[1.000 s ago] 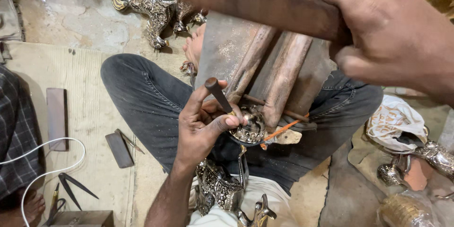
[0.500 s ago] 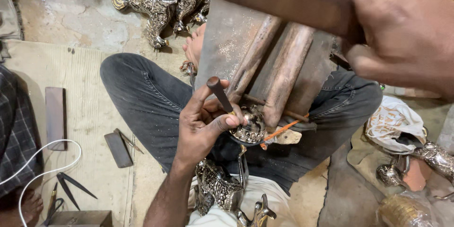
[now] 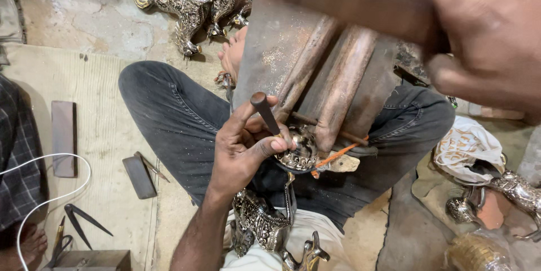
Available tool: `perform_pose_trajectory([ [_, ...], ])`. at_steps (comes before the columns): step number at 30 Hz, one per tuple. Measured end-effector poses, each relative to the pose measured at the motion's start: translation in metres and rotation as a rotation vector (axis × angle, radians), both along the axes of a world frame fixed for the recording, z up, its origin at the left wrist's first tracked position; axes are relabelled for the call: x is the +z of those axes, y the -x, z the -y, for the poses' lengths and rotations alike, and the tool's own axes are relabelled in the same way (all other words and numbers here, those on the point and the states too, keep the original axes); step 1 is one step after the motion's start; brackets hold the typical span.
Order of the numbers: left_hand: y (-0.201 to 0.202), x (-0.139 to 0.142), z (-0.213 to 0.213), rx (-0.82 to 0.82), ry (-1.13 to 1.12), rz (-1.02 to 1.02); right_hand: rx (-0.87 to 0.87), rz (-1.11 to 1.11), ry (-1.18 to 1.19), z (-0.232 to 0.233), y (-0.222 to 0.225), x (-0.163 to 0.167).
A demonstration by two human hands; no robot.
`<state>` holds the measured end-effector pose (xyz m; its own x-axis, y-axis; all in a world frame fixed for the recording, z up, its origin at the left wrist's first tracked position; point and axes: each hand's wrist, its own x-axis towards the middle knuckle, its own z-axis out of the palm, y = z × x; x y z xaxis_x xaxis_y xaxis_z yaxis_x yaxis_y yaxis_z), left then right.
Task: The person sits on the workshop floor with an ornate metal figurine clamped in a wooden fixture on their lap. They hold a punch chisel against the metal surface and repeatedly strike it with a wooden mallet, repositioning the punch to work different spots of the decoration.
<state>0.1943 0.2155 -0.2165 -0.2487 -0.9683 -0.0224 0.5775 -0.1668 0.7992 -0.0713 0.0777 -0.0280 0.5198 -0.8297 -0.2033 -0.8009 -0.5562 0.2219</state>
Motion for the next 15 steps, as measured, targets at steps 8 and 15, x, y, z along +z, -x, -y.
perform_pose_trajectory([
  [8, -0.003, -0.007, -0.002, -0.008, 0.018, -0.024, 0.1, -0.019, 0.032, -0.001, 0.0, 0.001],
  [15, -0.008, -0.015, 0.005, -0.012, -0.024, -0.032, 0.172, 0.233, 0.102, 0.001, -0.002, 0.002],
])
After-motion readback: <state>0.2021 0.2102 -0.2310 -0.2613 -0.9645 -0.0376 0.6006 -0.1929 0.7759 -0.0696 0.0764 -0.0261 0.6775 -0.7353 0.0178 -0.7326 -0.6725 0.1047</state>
